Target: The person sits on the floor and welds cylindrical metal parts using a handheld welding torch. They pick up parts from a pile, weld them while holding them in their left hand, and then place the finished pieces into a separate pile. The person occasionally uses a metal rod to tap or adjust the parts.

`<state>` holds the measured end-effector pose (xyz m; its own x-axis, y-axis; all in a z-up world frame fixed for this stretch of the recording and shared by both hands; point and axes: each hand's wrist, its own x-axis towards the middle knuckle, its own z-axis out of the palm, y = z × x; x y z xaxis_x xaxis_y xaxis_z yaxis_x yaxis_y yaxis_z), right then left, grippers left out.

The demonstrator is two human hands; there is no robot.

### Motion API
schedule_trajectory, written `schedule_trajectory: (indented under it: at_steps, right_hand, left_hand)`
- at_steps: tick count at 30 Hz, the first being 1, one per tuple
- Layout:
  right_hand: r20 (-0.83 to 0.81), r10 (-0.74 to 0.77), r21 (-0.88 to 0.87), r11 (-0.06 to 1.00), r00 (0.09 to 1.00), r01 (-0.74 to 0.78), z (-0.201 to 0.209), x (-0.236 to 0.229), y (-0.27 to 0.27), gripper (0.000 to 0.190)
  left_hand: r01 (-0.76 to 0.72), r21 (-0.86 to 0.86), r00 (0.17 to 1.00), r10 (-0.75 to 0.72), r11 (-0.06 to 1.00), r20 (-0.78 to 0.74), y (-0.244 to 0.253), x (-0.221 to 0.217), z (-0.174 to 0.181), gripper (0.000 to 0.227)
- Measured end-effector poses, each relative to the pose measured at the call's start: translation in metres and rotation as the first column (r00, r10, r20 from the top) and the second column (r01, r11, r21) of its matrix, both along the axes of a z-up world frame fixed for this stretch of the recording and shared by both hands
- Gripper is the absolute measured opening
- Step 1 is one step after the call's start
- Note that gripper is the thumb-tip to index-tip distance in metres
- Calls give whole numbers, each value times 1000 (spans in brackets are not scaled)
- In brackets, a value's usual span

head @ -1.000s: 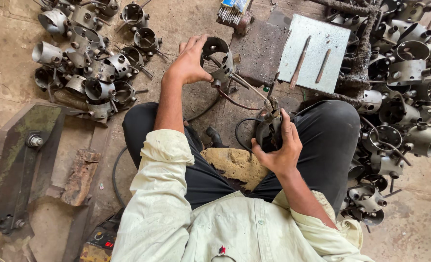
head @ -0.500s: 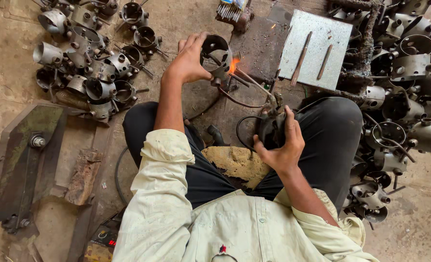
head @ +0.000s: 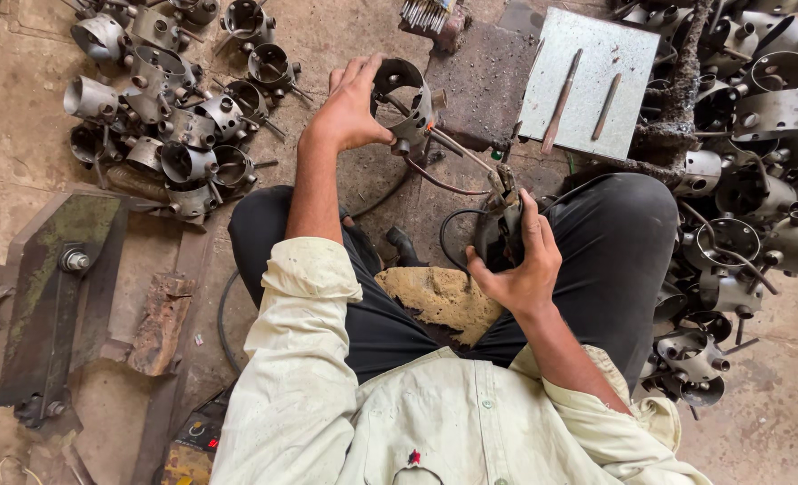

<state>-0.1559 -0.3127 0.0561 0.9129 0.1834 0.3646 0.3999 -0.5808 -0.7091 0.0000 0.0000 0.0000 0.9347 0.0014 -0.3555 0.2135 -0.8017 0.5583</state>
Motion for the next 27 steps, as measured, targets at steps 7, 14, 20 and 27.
schedule_trajectory:
  at_steps: [7, 14, 20, 27]
  right_hand:
    - [30, 17, -1, 1000, 999, -17, 3, 1, 1, 92]
    - [-27, 7, 0, 1000, 1000, -7, 4, 2, 2, 92]
    - [28, 44, 4, 999, 999, -44, 6, 2, 2, 92]
    - [-72, 14, -25, 1000, 997, -16, 7, 4, 1, 92]
  left_hand:
    - [30, -23, 990, -27, 999, 140, 5, -3, -3, 136]
    - [64, -66, 974, -48, 996, 220, 7, -8, -6, 126]
    - [57, -42, 981, -49, 997, 188, 7, -7, -3, 119]
    - [55, -57, 984, -45, 997, 172, 7, -5, -6, 123]
